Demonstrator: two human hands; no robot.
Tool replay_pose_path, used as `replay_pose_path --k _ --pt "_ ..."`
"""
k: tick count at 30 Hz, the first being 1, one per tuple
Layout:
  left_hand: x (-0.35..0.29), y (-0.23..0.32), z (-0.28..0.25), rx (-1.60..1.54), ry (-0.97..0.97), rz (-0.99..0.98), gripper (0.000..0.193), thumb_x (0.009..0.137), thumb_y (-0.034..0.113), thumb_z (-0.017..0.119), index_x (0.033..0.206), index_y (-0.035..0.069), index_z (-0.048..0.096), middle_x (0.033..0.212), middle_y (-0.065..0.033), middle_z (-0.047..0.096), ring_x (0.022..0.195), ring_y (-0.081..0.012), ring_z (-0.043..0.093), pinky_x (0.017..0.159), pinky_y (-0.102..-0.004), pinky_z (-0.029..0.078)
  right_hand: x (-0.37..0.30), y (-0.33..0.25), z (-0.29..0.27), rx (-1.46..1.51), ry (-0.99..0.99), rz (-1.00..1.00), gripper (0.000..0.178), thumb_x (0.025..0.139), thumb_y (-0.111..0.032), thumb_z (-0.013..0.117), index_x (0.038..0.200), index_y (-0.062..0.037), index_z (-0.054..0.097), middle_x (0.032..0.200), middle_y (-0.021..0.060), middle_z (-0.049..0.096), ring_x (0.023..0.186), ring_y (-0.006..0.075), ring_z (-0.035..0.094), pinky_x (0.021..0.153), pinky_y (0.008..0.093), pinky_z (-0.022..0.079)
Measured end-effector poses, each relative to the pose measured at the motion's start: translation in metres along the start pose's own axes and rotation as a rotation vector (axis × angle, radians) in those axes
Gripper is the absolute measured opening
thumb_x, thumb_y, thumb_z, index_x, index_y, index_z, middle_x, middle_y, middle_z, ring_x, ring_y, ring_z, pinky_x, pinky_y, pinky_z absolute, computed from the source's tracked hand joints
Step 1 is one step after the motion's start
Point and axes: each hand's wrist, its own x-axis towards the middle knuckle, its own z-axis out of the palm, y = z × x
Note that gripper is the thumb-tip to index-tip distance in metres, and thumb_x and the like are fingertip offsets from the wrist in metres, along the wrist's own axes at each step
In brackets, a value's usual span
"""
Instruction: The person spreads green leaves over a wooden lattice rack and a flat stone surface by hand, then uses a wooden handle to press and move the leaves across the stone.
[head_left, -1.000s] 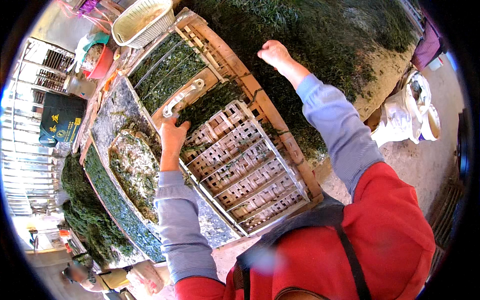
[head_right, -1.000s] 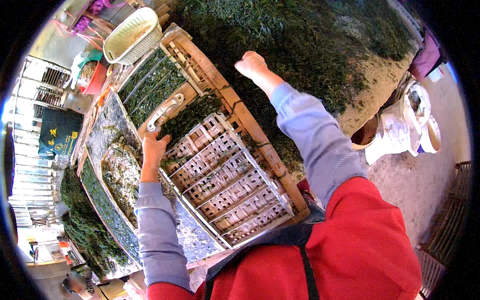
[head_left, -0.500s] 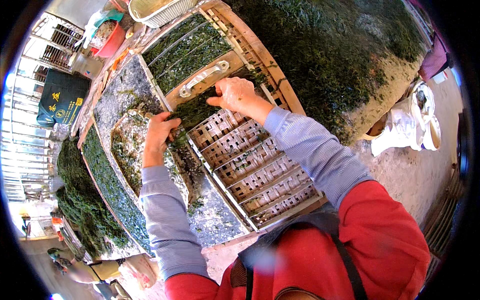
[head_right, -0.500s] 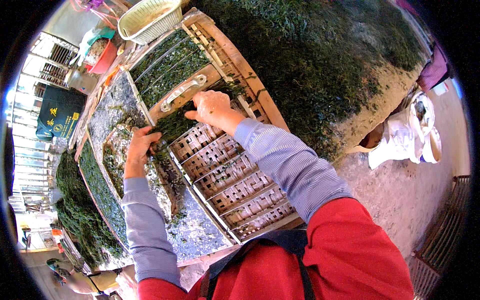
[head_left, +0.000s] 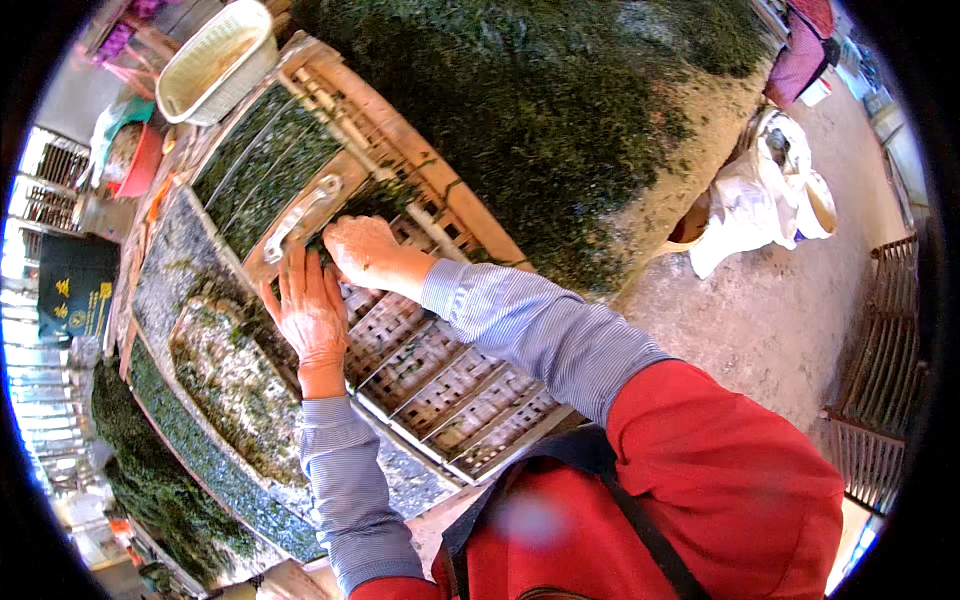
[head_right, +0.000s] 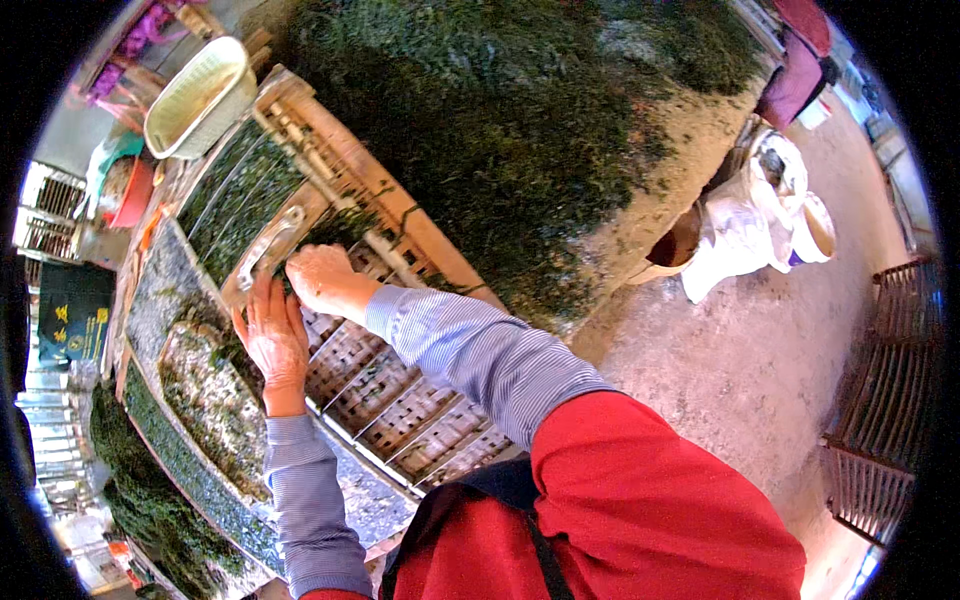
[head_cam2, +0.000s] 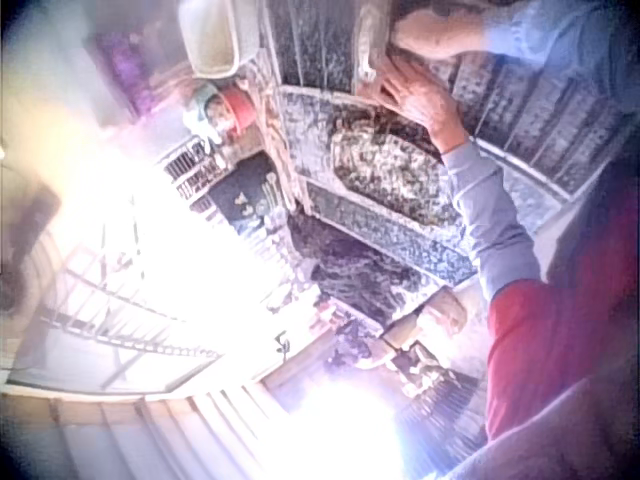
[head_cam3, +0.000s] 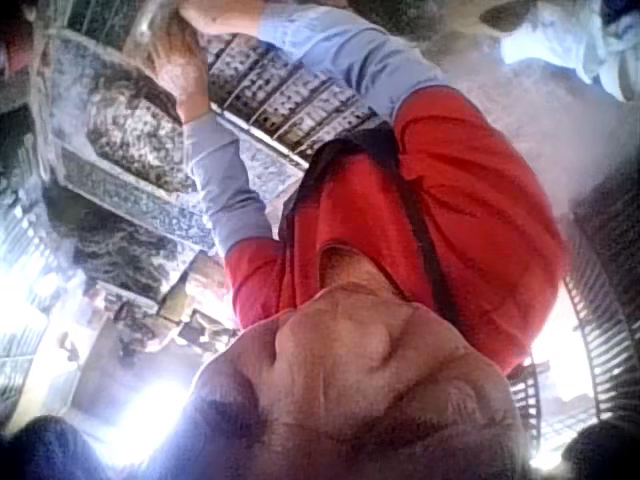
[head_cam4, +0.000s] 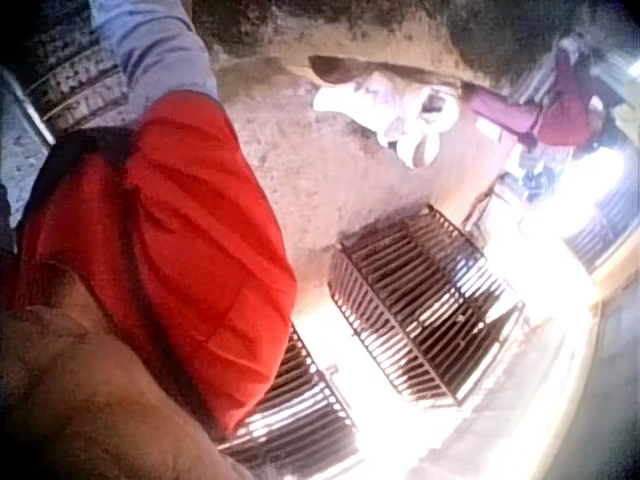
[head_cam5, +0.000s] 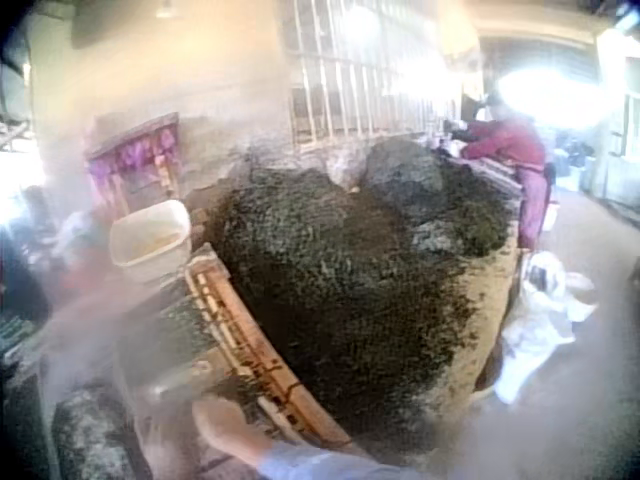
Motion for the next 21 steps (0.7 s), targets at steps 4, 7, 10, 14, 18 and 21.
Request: replay_pose_path --k 4,7,10,14,18,21 --pt "-0.037 0.004 0.028 0.074 -0.126 -0.322 0.040 0.095 0.031 0.035 0.121 0.009 0.055 0.129 -0.0061 0.051 0.123 -0.0221 0.043 0.107 -0.0506 0.014 -0.044 0.068 -0.033 0.565 0.313 -0.344 0.009 0.078 -0.012 0.066 0.085 -0.0082 0.068 0.090 0.0066 0.064 0.075 0.0171 0.062 0.072 0.0297 0.052" --pt "-0.037 0.006 0.028 0.061 -0.142 -0.319 0.043 0.096 0.032 0.031 0.122 0.008 0.054 0.131 -0.0072 0.049 0.124 -0.0226 0.042 0.107 -0.0486 0.013 -0.110 0.165 -0.059 0.094 0.564 -0.032 0.017 0.076 -0.024 0.067 0.089 -0.0118 0.065 0.087 0.0081 0.062 0.080 0.0242 0.062 0.065 0.0343 0.054" --pt "-0.040 0.003 0.031 0.054 -0.156 -0.327 0.044 0.096 0.032 0.030 0.125 0.007 0.051 0.133 -0.0083 0.046 0.125 -0.0233 0.040 0.107 -0.0478 0.014 -0.176 0.225 -0.059 -0.289 0.266 0.359 0.025 0.077 -0.027 0.065 0.099 -0.0169 0.061 0.093 0.0075 0.059 0.079 0.0269 0.061 0.065 0.0387 0.052" --pt "-0.041 0.004 0.031 0.020 -0.074 -0.316 0.043 0.095 0.031 0.033 0.128 0.008 0.048 0.133 -0.0107 0.045 0.124 -0.0246 0.041 0.105 -0.0483 0.019 -0.194 0.264 -0.043 -0.145 0.327 0.220 0.020 0.075 -0.022 0.067 0.094 -0.0140 0.064 0.088 0.0084 0.059 0.078 0.0278 0.061 0.065 0.0387 0.051" --pt "-0.037 0.011 0.027 0.026 0.154 -0.353 0.041 0.094 0.030 0.036 0.128 0.012 0.049 0.132 -0.0124 0.046 0.121 -0.0245 0.043 0.103 -0.0494 0.021 -0.152 0.247 -0.071 0.177 0.651 0.072 0.014 0.072 -0.011 0.069 0.086 -0.0076 0.066 0.083 0.0118 0.062 0.075 0.0283 0.061 0.064 0.0371 0.050" --pt "-0.037 0.007 0.031 0.000 -0.069 -0.534 0.041 0.094 0.035 0.034 0.118 0.011 0.056 0.126 -0.0067 0.052 0.120 -0.0212 0.045 0.105 -0.0478 0.018 -0.106 0.202 -0.100 0.269 0.664 -0.070 0.016 0.075 -0.013 0.069 0.088 -0.0043 0.067 0.081 0.0130 0.065 0.071 0.0273 0.064 0.064 0.0346 0.050"
